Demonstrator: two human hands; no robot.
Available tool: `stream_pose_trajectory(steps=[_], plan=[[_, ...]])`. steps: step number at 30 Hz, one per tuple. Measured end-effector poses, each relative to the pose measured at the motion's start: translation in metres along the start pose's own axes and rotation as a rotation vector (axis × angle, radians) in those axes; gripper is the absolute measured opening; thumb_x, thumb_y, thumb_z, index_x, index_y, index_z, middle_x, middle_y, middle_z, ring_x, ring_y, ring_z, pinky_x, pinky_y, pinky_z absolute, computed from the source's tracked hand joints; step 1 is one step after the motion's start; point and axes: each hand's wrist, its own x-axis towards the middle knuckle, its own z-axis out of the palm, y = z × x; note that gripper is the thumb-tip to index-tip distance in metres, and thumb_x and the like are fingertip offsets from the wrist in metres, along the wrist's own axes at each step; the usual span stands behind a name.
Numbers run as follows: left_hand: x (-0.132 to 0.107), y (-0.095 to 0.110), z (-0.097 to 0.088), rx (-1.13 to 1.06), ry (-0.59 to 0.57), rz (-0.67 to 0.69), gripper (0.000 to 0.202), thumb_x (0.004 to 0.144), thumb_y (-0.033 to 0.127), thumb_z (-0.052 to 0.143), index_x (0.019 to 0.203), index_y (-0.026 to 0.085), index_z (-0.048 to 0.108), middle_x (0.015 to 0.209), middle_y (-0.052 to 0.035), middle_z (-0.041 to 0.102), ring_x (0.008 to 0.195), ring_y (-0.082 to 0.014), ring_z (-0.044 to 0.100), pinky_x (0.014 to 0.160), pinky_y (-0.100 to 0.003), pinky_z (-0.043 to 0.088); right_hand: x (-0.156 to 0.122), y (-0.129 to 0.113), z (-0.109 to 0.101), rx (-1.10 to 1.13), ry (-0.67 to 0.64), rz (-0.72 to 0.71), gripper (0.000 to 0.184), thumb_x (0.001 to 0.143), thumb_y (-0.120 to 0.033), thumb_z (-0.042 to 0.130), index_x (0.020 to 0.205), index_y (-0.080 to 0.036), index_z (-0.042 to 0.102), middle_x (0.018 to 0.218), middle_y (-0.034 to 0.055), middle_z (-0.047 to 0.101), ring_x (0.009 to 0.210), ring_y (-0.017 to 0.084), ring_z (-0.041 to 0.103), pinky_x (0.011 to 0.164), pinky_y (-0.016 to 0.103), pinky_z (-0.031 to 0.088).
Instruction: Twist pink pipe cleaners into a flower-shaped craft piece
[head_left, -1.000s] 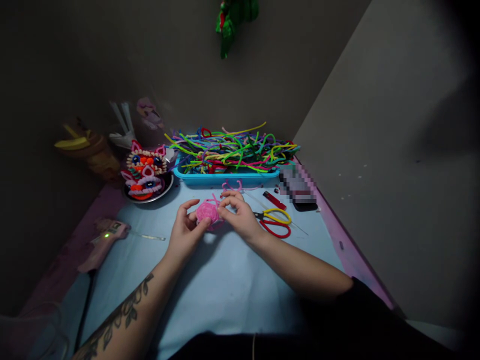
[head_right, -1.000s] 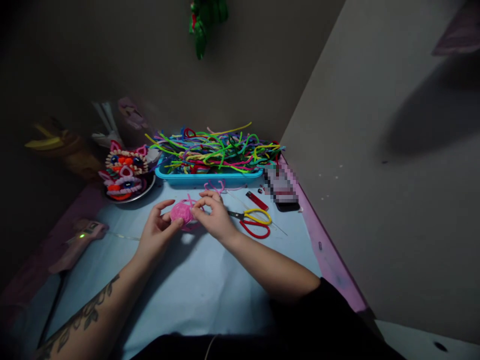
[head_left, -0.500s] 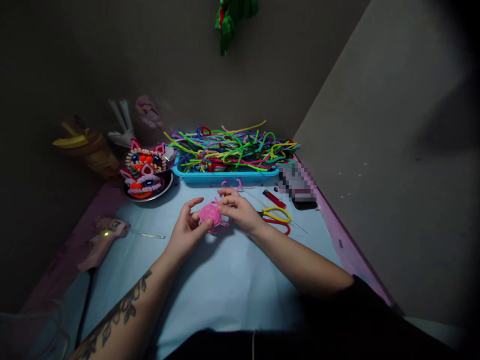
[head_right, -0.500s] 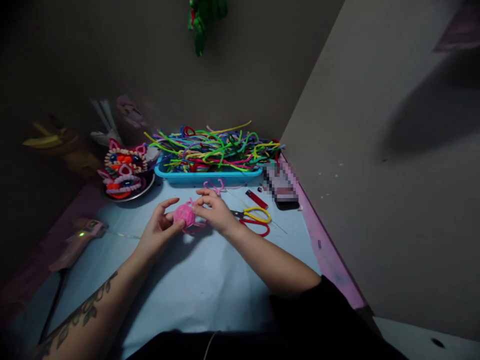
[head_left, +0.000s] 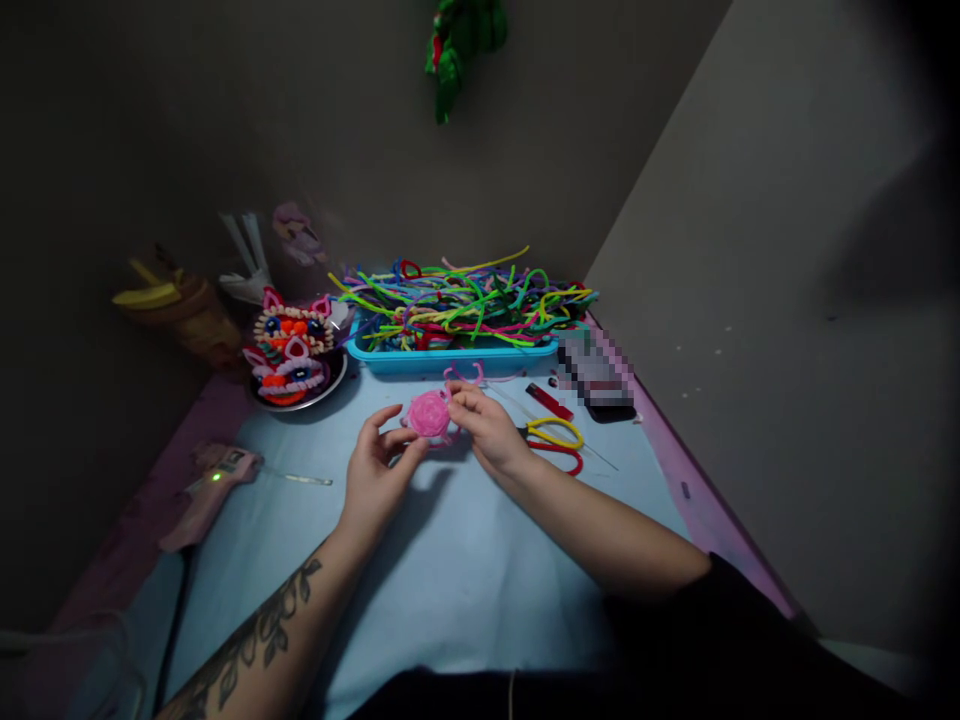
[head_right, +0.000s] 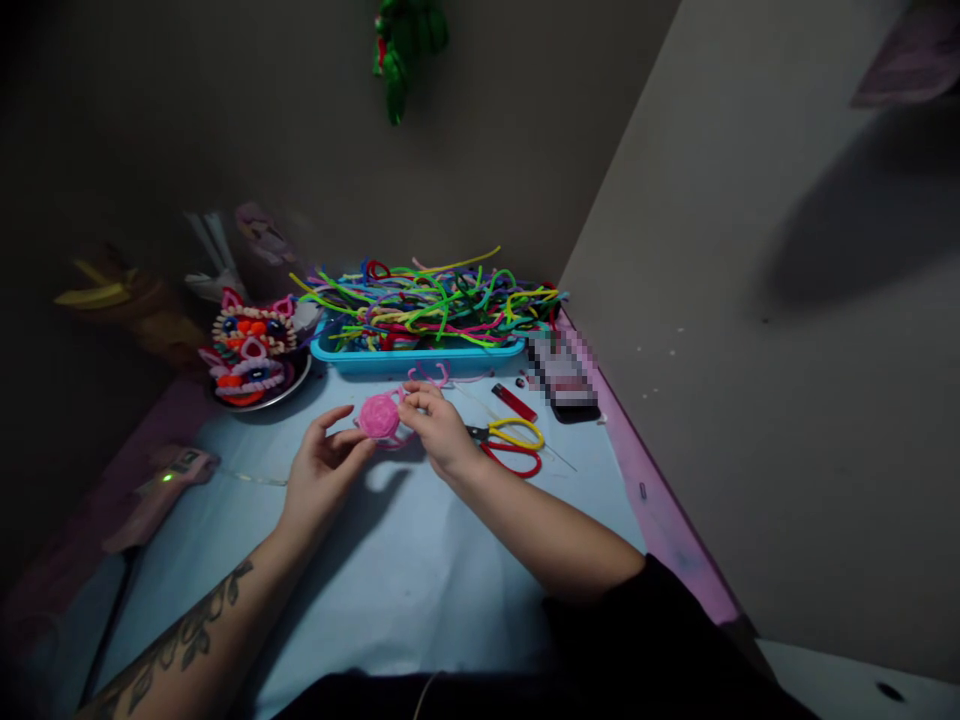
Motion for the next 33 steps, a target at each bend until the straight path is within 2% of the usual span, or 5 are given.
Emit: stream_pose_trajectory(steps=[10,18,24,30,33], plan=[[0.0,0.001,-0.001,-0.063,0.064,0.046,0.051,0.067,0.029,0.084,0.105,0.021,0.05,0.066,0.004,0.072,0.063,-0.013,0.067,0.067,-0.025,0.049,-0.011,-0.001,0.009,0.0,-0.014,-0.008,0.029,0.069,-0.042,0.075,0.061,-0.02,0.06,0.114,0.0071,0.055,0.118,0.026,0.05,0.107,0.042,0.033],[0.001,-0.001,0.004,-0.106,-0.081,0.087,0.067,0.067,0.026,0.084,0.123,0.021,0.047,0.096,-0.0039,0.075,0.088,-0.0166,0.071,0.082,-0.031,0.054,-0.014,0.001,0.011,-0.05,-0.015,-0.048,0.027,0.073,-0.042,0.073,0.065,-0.02,0.06,0.114,0.0066,0.052,0.116,0.024,0.049,0.099,0.038,0.041],[-0.001,-0.001,0.003,-0.093,-0.047,0.053,0.068,0.068,0.027,0.084,0.123,0.02,0.045,0.088,-0.0037,0.078,0.078,-0.0167,0.073,0.078,-0.031,0.055,-0.016,0.003,0.011,-0.142,-0.054,-0.074,0.024,0.076,-0.042,0.07,0.071,-0.02,0.062,0.119,0.008,0.051,0.114,0.023,0.052,0.091,0.036,0.043],[-0.001,0.001,0.003,-0.124,-0.038,0.0,0.066,0.069,0.028,0.084,0.122,0.022,0.045,0.083,-0.0022,0.079,0.073,-0.0156,0.072,0.075,-0.03,0.053,-0.018,0.003,0.009,-0.267,0.0,-0.207,0.021,0.079,-0.036,0.068,0.094,-0.023,0.06,0.118,0.0071,0.057,0.114,0.023,0.055,0.087,0.035,0.043],[-0.002,0.003,0.004,-0.144,-0.031,-0.022,0.066,0.067,0.028,0.085,0.12,0.022,0.046,0.082,-0.0017,0.079,0.071,-0.0151,0.072,0.074,-0.029,0.053,-0.021,-0.001,0.008,-0.36,0.009,-0.315,0.017,0.081,-0.031,0.067,0.096,-0.024,0.062,0.118,0.0071,0.057,0.116,0.023,0.055,0.092,0.036,0.044]])
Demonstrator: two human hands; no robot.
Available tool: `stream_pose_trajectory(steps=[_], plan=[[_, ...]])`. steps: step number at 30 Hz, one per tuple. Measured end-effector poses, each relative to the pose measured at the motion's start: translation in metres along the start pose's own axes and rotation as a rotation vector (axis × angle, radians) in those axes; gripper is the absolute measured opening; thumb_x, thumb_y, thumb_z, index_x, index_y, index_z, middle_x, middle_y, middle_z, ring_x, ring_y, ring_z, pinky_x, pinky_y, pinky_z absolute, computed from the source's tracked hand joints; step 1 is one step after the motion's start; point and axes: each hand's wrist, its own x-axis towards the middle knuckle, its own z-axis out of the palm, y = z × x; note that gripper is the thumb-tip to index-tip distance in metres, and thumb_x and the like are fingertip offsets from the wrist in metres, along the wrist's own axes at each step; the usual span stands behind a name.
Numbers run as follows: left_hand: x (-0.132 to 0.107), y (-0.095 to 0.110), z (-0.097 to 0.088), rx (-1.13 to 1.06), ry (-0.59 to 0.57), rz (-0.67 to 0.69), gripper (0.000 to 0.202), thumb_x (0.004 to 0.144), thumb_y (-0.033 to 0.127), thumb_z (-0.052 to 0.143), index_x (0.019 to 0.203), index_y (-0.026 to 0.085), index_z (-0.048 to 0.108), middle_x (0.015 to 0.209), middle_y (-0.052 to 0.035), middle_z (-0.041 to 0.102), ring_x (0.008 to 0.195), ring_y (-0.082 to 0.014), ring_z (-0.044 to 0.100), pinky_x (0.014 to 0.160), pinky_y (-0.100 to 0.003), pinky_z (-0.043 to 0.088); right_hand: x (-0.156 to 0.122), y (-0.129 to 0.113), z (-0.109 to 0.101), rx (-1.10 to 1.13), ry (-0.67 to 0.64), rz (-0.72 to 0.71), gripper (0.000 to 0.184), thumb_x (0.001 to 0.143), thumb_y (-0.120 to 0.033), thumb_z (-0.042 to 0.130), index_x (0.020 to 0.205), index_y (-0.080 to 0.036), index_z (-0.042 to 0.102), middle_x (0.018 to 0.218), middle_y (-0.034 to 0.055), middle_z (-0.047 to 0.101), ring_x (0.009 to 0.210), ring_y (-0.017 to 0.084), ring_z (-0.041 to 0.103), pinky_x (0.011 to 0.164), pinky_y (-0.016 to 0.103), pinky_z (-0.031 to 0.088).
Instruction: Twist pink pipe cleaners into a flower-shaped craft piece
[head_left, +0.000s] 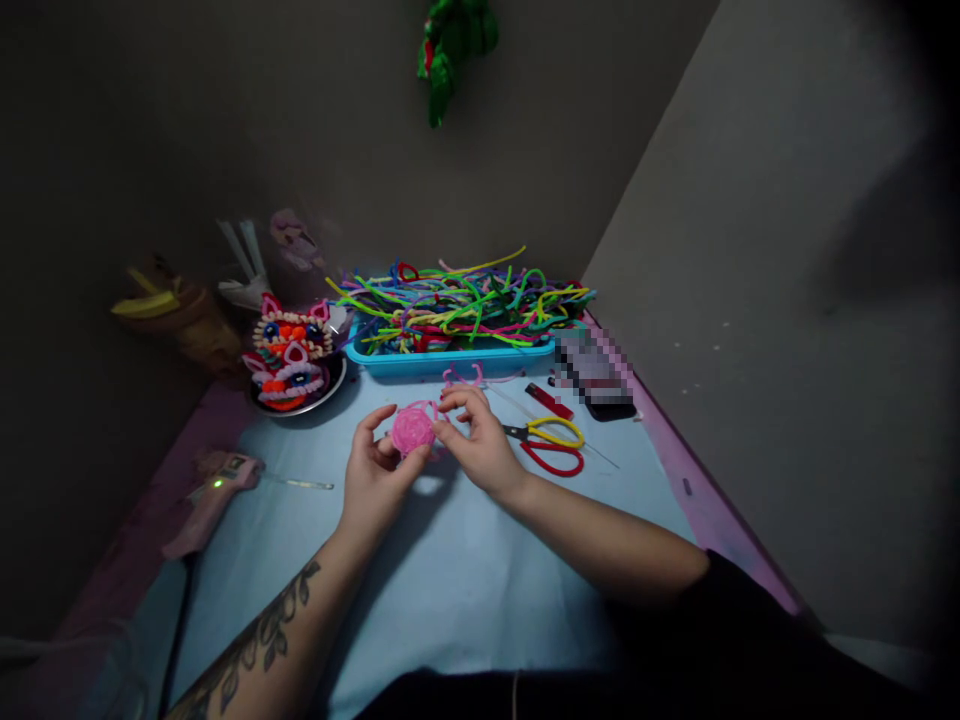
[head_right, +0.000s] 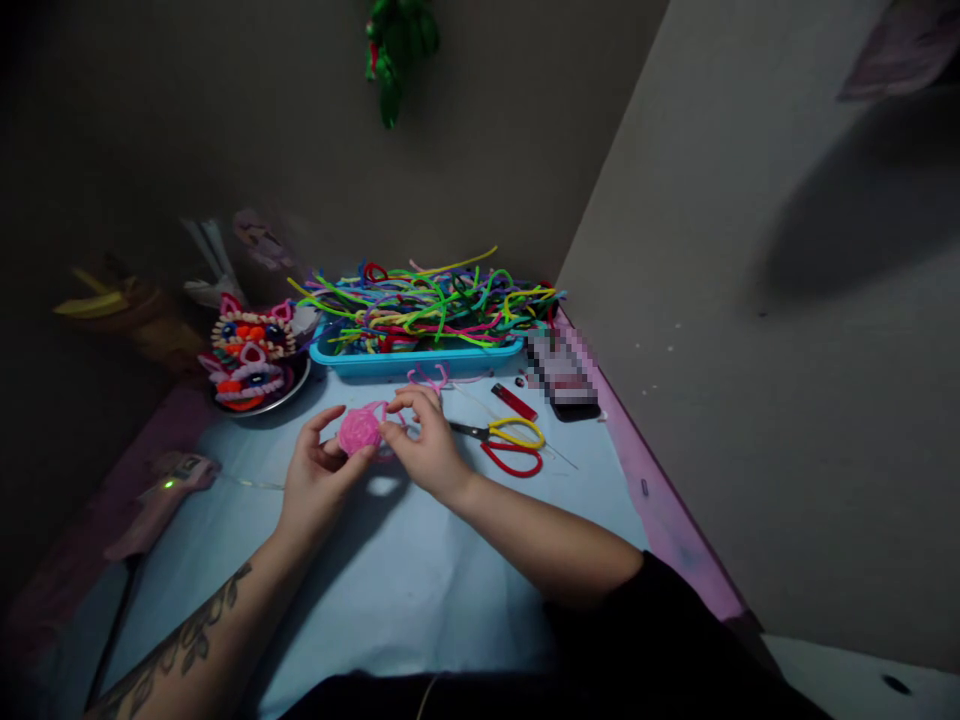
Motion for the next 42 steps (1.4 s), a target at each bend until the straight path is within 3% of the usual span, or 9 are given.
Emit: stream_pose_trajectory(steps=[4,10,20,25,28,34,42], plan=[[-0.001,0.002,0.001,-0.022,0.004,-0.024,0.068,0.065,0.029,0.086,0.12,0.022,0.046,0.082,-0.0018,0.079,0.07,-0.0164,0.072,0.074,-0.031,0.054,0.0,-0.004,-0.004,-0.096,0.01,-0.107,0.008,0.084,-0.029,0.068,0.09,-0.025,0.07,0.114,0.0068,0.057,0.114,0.023,0.056,0.103,0.041,0.042],[0.0,0.003,0.0,-0.05,-0.003,-0.038,0.07,0.065,0.029,0.087,0.12,0.023,0.045,0.08,-0.001,0.079,0.068,-0.0162,0.072,0.073,-0.03,0.054,0.001,-0.005,-0.007,-0.115,-0.022,-0.13,0.009,0.085,-0.031,0.068,0.084,-0.024,0.074,0.11,0.007,0.061,0.111,0.022,0.058,0.104,0.042,0.041],[0.001,0.001,-0.001,-0.023,-0.058,-0.036,0.068,0.067,0.029,0.086,0.121,0.024,0.044,0.08,-0.0002,0.078,0.067,-0.0163,0.072,0.071,-0.031,0.054,0.011,0.0,-0.01,0.039,-0.217,0.073,0.022,0.084,-0.032,0.066,0.066,-0.02,0.065,0.107,0.0059,0.052,0.112,0.022,0.054,0.109,0.041,0.037],[0.004,0.003,-0.002,-0.025,-0.01,-0.077,0.071,0.064,0.033,0.088,0.121,0.023,0.046,0.078,-0.0005,0.077,0.065,-0.0175,0.071,0.067,-0.03,0.053,0.013,0.001,-0.011,0.09,-0.211,0.121,0.02,0.084,-0.035,0.066,0.071,-0.021,0.069,0.106,0.0055,0.054,0.111,0.021,0.055,0.108,0.04,0.038],[0.007,0.004,-0.004,-0.074,0.036,-0.112,0.075,0.061,0.033,0.089,0.121,0.02,0.046,0.075,-0.0003,0.076,0.063,-0.0165,0.07,0.066,-0.028,0.053,0.012,-0.003,-0.012,0.021,-0.167,0.022,0.011,0.085,-0.026,0.062,0.086,-0.023,0.072,0.111,0.0065,0.055,0.114,0.022,0.054,0.108,0.042,0.038],[0.011,0.004,-0.006,-0.191,0.031,-0.212,0.082,0.054,0.031,0.092,0.122,0.018,0.046,0.065,0.0035,0.072,0.054,-0.0139,0.067,0.061,-0.025,0.05,0.008,-0.006,-0.011,-0.236,-0.17,-0.373,0.028,0.078,-0.01,0.059,0.1,-0.026,0.066,0.102,0.0059,0.067,0.105,0.025,0.059,0.101,0.046,0.042],[0.01,0.004,-0.004,-0.186,-0.024,-0.24,0.081,0.056,0.029,0.092,0.122,0.017,0.046,0.068,0.0005,0.074,0.058,-0.0162,0.069,0.063,-0.027,0.052,0.003,0.0,-0.011,-0.349,-0.15,-0.424,0.013,0.084,-0.019,0.059,0.088,-0.028,0.067,0.09,0.0047,0.072,0.097,0.026,0.06,0.095,0.048,0.044]])
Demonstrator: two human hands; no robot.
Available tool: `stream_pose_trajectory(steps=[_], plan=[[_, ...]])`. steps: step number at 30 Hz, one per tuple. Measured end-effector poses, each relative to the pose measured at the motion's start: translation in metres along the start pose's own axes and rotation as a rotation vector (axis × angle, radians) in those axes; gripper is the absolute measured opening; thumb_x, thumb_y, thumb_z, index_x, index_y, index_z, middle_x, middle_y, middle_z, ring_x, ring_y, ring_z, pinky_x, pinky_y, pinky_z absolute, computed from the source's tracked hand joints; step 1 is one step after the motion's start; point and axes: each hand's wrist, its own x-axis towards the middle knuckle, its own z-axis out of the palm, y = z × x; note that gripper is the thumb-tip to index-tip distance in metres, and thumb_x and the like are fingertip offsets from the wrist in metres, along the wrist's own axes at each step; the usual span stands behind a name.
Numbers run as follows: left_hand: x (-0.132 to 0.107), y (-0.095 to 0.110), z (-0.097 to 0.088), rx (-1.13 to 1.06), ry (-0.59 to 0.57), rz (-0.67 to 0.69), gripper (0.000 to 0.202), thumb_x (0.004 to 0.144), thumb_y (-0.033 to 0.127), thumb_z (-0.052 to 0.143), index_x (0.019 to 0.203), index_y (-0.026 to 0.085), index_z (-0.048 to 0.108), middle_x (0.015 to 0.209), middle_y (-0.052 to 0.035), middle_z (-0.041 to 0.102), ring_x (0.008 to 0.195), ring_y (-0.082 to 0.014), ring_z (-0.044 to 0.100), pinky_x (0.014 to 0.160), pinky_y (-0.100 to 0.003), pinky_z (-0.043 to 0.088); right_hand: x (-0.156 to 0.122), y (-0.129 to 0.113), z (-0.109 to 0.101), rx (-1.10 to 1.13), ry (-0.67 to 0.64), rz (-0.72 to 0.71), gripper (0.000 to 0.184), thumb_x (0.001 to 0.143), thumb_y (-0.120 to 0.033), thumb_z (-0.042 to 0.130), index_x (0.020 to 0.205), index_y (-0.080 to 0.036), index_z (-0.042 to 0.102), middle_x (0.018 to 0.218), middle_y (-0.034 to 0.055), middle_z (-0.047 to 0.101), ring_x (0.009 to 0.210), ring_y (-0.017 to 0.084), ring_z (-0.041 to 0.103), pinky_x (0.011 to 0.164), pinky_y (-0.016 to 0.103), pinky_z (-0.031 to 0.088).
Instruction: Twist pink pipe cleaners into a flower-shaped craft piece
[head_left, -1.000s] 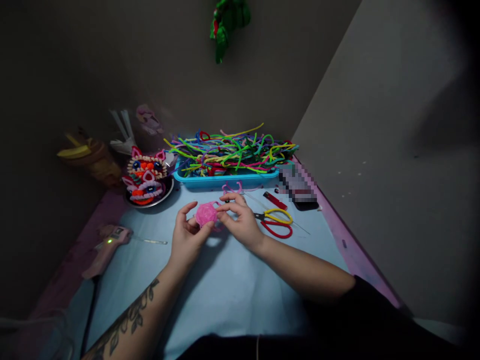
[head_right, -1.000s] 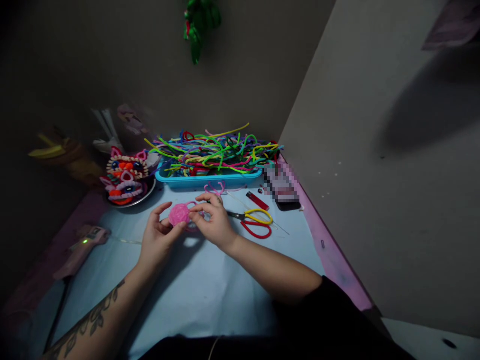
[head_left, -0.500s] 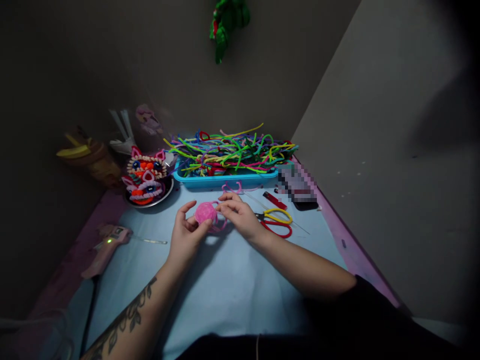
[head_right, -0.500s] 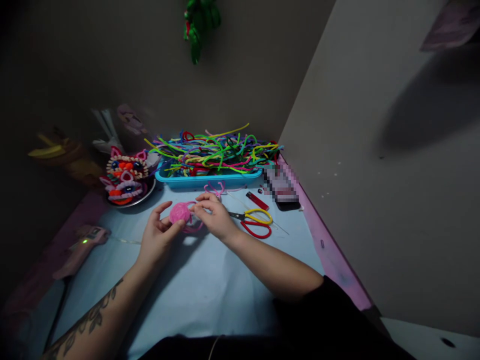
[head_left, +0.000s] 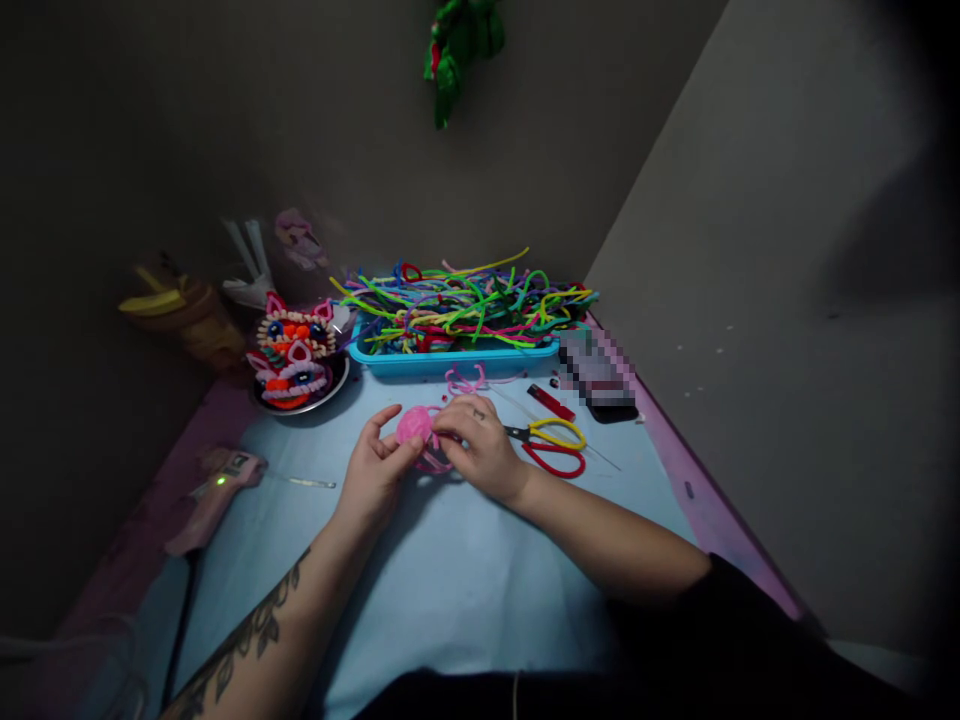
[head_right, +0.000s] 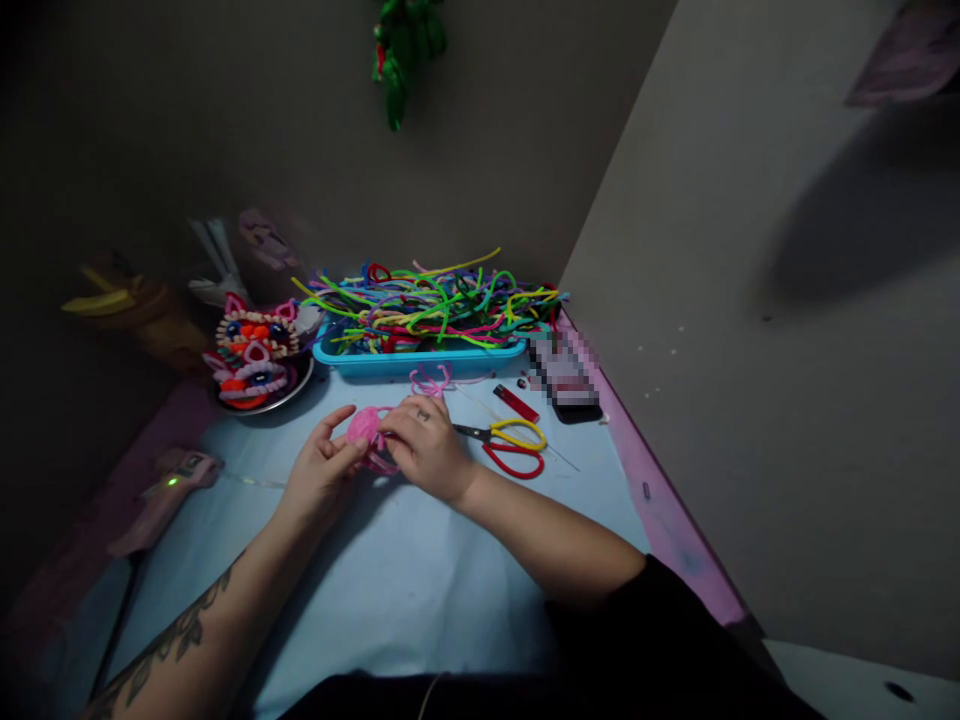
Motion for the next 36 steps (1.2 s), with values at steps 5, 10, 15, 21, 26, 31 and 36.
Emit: stream_pose_trajectory(steps=[5,10,15,21,26,31,36], plan=[[0.0,-0.003,-0.003,0.05,-0.031,0.037,0.076,0.061,0.032,0.089,0.122,0.019,0.046,0.077,-0.0023,0.077,0.062,-0.0185,0.072,0.066,-0.031,0.055,0.002,-0.003,-0.001,0.08,0.033,0.074,0.009,0.086,-0.025,0.058,0.086,-0.027,0.067,0.084,0.0042,0.071,0.091,0.024,0.061,0.089,0.044,0.046],[0.0,0.0,-0.004,0.138,-0.061,0.094,0.075,0.062,0.033,0.089,0.122,0.02,0.045,0.071,-0.0001,0.076,0.057,-0.0165,0.069,0.06,-0.027,0.051,0.011,-0.006,-0.004,0.306,0.002,0.338,0.02,0.082,-0.041,0.069,0.074,-0.023,0.068,0.076,0.0021,0.066,0.084,0.021,0.059,0.085,0.038,0.044],[-0.001,0.005,-0.006,0.208,-0.138,0.135,0.075,0.063,0.03,0.088,0.122,0.021,0.043,0.076,-0.0013,0.076,0.063,-0.0158,0.07,0.063,-0.026,0.053,0.017,-0.004,-0.006,0.608,-0.094,0.583,0.035,0.065,-0.053,0.08,0.06,-0.02,0.069,0.067,-0.0017,0.056,0.07,0.015,0.052,0.074,0.032,0.041],[0.0,0.003,-0.012,0.267,-0.208,0.18,0.071,0.066,0.027,0.086,0.123,0.021,0.045,0.084,-0.0033,0.076,0.069,-0.0164,0.071,0.067,-0.027,0.055,0.016,-0.008,-0.004,0.772,0.002,0.741,0.035,0.052,-0.047,0.087,0.051,-0.02,0.066,0.064,-0.003,0.054,0.065,0.013,0.05,0.07,0.03,0.042],[0.002,0.003,-0.014,0.29,-0.212,0.215,0.068,0.067,0.026,0.086,0.122,0.022,0.047,0.084,-0.0029,0.076,0.07,-0.0166,0.071,0.067,-0.028,0.055,0.016,-0.01,-0.003,0.76,0.006,0.774,0.032,0.053,-0.044,0.087,0.052,-0.02,0.066,0.064,-0.0028,0.054,0.065,0.013,0.049,0.069,0.03,0.041],[0.003,0.003,-0.015,0.295,-0.186,0.253,0.066,0.067,0.026,0.085,0.121,0.022,0.047,0.08,-0.0017,0.075,0.071,-0.0163,0.07,0.07,-0.029,0.054,0.017,-0.009,-0.003,0.781,0.035,0.774,0.022,0.06,-0.037,0.081,0.063,-0.02,0.069,0.065,-0.0028,0.061,0.068,0.014,0.052,0.073,0.03,0.042],[0.003,0.0,-0.017,0.316,-0.221,0.279,0.064,0.069,0.025,0.084,0.122,0.022,0.047,0.084,-0.0022,0.074,0.073,-0.0166,0.069,0.071,-0.028,0.052,0.018,-0.01,-0.004,0.777,0.019,0.741,0.017,0.063,-0.033,0.075,0.059,-0.02,0.065,0.064,-0.0027,0.059,0.068,0.014,0.052,0.072,0.029,0.041]])
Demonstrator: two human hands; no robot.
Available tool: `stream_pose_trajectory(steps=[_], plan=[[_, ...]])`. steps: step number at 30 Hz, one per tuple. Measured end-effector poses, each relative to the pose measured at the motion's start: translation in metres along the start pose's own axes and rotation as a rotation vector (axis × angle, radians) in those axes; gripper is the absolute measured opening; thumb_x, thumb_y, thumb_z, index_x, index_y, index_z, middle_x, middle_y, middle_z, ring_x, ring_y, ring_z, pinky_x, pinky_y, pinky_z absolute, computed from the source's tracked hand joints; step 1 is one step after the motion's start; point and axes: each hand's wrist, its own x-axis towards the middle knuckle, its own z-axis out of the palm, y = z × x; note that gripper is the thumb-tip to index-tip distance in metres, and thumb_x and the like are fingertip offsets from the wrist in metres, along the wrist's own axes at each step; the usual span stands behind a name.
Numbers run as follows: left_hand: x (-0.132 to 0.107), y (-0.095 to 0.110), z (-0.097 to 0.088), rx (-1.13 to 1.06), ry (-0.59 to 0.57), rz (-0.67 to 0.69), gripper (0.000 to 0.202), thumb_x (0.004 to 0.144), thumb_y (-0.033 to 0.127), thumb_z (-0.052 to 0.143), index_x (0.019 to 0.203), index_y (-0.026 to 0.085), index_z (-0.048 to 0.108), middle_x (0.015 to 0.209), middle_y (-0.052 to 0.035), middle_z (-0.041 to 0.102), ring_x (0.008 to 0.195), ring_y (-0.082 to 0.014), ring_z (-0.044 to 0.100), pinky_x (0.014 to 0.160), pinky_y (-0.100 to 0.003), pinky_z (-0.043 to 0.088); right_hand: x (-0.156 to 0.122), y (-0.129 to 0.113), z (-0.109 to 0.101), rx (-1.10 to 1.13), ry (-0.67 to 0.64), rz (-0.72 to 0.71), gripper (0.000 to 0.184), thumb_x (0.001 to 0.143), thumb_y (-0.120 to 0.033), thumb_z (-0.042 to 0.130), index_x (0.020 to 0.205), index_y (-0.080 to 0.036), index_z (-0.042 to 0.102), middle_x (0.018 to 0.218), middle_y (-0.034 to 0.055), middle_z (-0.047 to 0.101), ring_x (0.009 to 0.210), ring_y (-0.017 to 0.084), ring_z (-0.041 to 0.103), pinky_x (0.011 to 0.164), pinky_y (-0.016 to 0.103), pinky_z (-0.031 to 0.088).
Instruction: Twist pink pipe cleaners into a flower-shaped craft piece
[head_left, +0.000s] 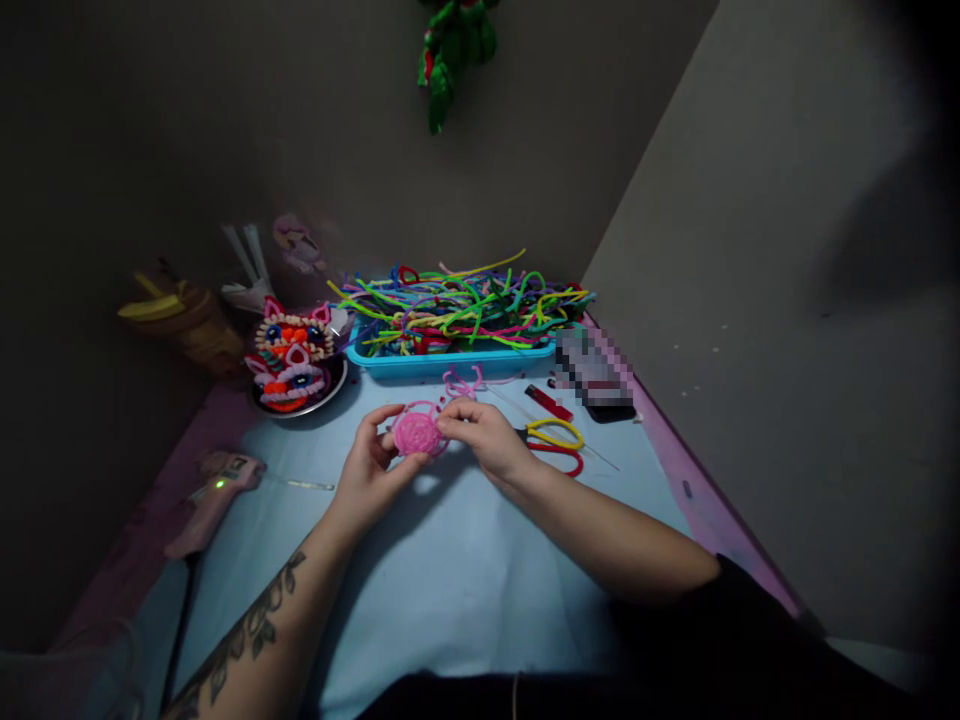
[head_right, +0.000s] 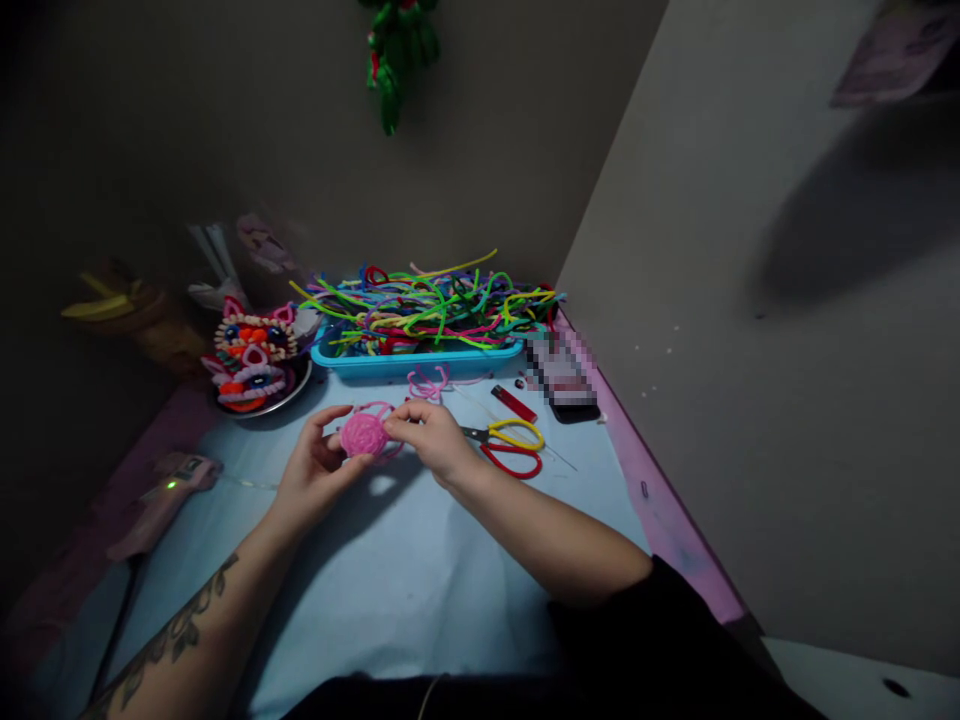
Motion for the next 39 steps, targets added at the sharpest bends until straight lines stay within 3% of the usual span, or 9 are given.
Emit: stream_pose_trajectory(steps=[5,15,22,27,30,39], plan=[[-0.0001,0.0017,-0.0005,0.033,-0.008,0.025,0.063,0.068,0.024,0.084,0.12,0.022,0.049,0.087,-0.0028,0.073,0.076,-0.0173,0.069,0.073,-0.028,0.052,-0.0027,-0.0015,0.001,-0.126,0.001,-0.073,0.018,0.07,-0.033,0.068,0.059,-0.02,0.063,0.069,-0.002,0.057,0.072,0.014,0.051,0.075,0.03,0.039],[0.0,-0.0037,-0.0032,0.017,-0.032,0.03,0.062,0.073,0.026,0.081,0.123,0.022,0.044,0.088,-0.0017,0.073,0.077,-0.0151,0.068,0.073,-0.027,0.052,-0.0007,-0.0045,-0.004,-0.195,-0.044,-0.147,0.017,0.071,-0.032,0.07,0.06,-0.02,0.065,0.069,-0.0016,0.058,0.073,0.015,0.051,0.078,0.03,0.038],[0.0033,0.001,-0.0011,-0.031,0.042,0.003,0.062,0.072,0.031,0.082,0.122,0.023,0.046,0.087,-0.0028,0.075,0.073,-0.0153,0.068,0.072,-0.029,0.053,0.0016,-0.002,-0.0076,-0.257,-0.069,-0.17,0.016,0.073,-0.036,0.071,0.068,-0.021,0.069,0.078,0.0001,0.059,0.081,0.017,0.053,0.084,0.033,0.04],[0.0031,-0.0017,-0.0043,0.024,0.004,0.041,0.061,0.074,0.028,0.081,0.123,0.021,0.045,0.091,-0.004,0.073,0.079,-0.0158,0.068,0.076,-0.03,0.053,0.0015,0.001,-0.0073,-0.268,-0.07,-0.116,0.019,0.072,-0.037,0.072,0.064,-0.021,0.068,0.088,0.0016,0.054,0.093,0.02,0.054,0.096,0.037,0.038],[0.0014,-0.0046,-0.0072,0.104,-0.015,0.089,0.06,0.075,0.026,0.08,0.124,0.021,0.046,0.097,-0.0059,0.072,0.085,-0.0175,0.069,0.081,-0.032,0.053,-0.0016,0.0022,-0.0036,-0.248,-0.028,-0.081,0.015,0.072,-0.031,0.069,0.063,-0.02,0.066,0.092,0.0022,0.049,0.098,0.02,0.052,0.101,0.039,0.036],[0.0008,-0.0024,-0.0072,0.113,-0.044,0.093,0.058,0.076,0.025,0.078,0.125,0.022,0.046,0.096,-0.0046,0.072,0.086,-0.0179,0.069,0.081,-0.032,0.053,-0.0045,-0.0036,-0.0025,-0.306,-0.035,-0.07,0.011,0.073,-0.024,0.067,0.063,-0.02,0.066,0.093,0.0018,0.047,0.098,0.02,0.051,0.1,0.038,0.037]])
